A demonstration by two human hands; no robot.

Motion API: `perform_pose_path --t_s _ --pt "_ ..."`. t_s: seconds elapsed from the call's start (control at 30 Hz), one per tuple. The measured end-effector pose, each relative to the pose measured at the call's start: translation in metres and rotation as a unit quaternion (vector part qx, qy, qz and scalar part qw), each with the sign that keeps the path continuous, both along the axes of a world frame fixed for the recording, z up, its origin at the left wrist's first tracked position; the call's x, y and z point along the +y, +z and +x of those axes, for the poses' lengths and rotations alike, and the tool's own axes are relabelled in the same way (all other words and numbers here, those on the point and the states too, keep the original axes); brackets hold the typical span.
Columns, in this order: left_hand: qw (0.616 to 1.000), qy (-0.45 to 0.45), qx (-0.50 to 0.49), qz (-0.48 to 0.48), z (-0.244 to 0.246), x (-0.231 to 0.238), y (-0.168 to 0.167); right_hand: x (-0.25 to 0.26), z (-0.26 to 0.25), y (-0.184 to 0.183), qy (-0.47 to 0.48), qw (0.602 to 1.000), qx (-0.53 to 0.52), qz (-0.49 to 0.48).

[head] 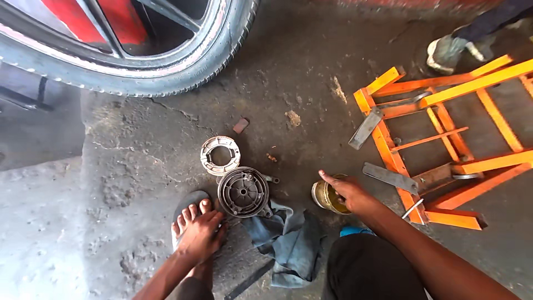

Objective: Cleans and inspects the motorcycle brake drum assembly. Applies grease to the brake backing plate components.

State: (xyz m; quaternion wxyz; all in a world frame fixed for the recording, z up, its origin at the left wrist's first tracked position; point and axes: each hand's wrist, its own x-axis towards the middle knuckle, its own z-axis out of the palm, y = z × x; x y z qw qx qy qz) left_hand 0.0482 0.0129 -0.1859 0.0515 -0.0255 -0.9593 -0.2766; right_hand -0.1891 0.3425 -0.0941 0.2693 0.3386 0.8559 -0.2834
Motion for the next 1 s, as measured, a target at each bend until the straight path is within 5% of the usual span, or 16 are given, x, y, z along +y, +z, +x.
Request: perform_pose_path --t_s 0.23,0.4,0.73,0.87,1.0 --pt "1.000 0.006 0.002 0.001 0.000 -0.002 -0.001 0.011 -0.006 0.036 0.025 0.999 0.017 -0.009" --pt "1.000 0.003 -0.007 0.000 -0.003 0.001 -0.001 0.005 -0.003 0.028 0.067 0.995 -0.039 -0.055" --pt "1.000 0.009 -0.003 0.002 -0.001 -0.001 -0.003 0.002 -0.013 0.047 -0.060 0.974 -0.026 -0.216" --pt "1.000 0.005 -0.008 -0.005 0.000 -0.003 -0.003 -0.023 -0.002 0.058 0.132 0.975 0.033 -0.179" --pt "1.000 -0.002 -0.002 0.008 -0.001 -0.002 -0.001 -0.058 0.014 0.063 0.419 0.889 -0.026 -0.181"
